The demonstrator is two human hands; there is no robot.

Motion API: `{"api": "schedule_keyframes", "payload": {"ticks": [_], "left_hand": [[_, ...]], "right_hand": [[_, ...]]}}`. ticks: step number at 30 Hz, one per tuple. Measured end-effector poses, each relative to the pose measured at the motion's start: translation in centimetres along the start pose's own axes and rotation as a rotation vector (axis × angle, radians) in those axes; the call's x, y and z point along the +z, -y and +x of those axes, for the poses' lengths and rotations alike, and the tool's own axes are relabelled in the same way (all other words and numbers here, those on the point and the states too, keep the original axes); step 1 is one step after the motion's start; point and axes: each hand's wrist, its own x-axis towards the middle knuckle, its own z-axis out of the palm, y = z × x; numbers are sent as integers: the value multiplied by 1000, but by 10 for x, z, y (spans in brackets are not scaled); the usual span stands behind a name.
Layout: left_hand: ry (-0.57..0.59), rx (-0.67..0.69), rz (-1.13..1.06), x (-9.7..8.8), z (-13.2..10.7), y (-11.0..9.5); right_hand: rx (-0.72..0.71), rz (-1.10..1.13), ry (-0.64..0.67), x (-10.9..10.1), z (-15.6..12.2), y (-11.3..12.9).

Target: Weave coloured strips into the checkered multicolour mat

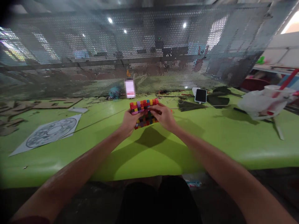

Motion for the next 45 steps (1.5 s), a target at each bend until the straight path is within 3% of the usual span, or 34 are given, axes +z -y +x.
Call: {"api": "schedule_keyframes", "payload": {"ticks": [4,10,15,24,33,45], "left_hand": [[25,13,2,1,-1,-2],[71,-15,-27,0,0,-1],[69,11,-32,2,-1,-1],[96,38,5,2,-3,-8],[119,13,24,-3,3,-1],[137,28,-9,2,-4,-9]], "right_hand": [[-22,-15,10,1,0,-1],[109,74,10,5,-1,-8],[124,64,-14,5,-1,-3],[286,206,-98,9,-1,1],[195,57,-114,9,-2,2],[105,1,-177,13,-4,3]]}}
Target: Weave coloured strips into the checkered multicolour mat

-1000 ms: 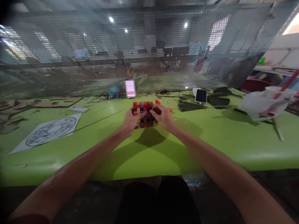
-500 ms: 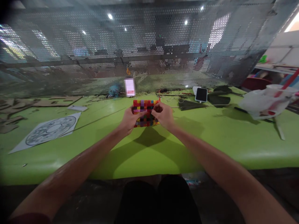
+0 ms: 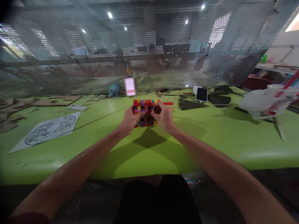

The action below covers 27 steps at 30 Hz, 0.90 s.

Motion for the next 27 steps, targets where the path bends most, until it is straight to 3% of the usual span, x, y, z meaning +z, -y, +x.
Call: {"api": "schedule_keyframes", "payload": {"ticks": [10,15,20,27], "left_hand": [[12,-62,-115,1,-1,-2],[-4,-118,-160,3,-5,-5],[-28,-268,-210,7,-9,-11],[-38,-325,-250,11,-11,-15]], "right_hand": [[35,70,37,-1,2,-1],[16,31,-10,-1,0,5],[-14,21,-67,1,-2,7],[-38,-26,-87,2,-3,7]]}}
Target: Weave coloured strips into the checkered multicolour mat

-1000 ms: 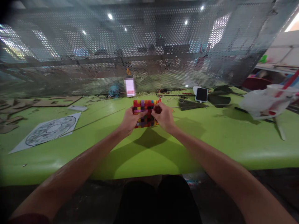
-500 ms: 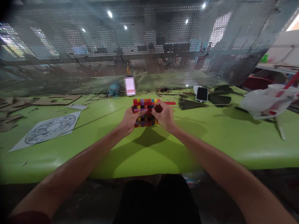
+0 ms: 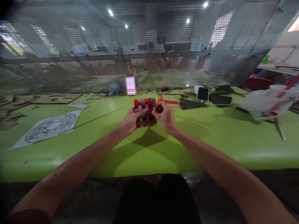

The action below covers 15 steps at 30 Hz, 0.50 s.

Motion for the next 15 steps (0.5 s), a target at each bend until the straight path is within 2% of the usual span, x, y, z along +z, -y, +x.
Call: {"api": "schedule_keyframes", "payload": {"ticks": [5,15], "left_hand": [[-5,19,6,1,0,1],[63,158,65,-9,10,9]], "right_hand": [[-24,-25,-2,0,-2,2],[28,-41,120,-5,2,3]]}}
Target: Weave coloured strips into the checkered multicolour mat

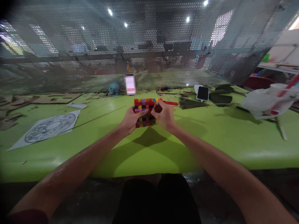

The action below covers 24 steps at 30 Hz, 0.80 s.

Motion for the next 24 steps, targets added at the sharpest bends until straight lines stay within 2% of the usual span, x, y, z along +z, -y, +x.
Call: {"api": "schedule_keyframes", "payload": {"ticks": [10,17,24], "left_hand": [[-34,59,0,-5,7,-3],[0,137,113,-8,9,0],[8,178,175,-12,13,4]], "right_hand": [[-5,118,118,-9,8,-6],[8,106,132,-12,9,-2],[39,78,233,-16,14,-3]]}}
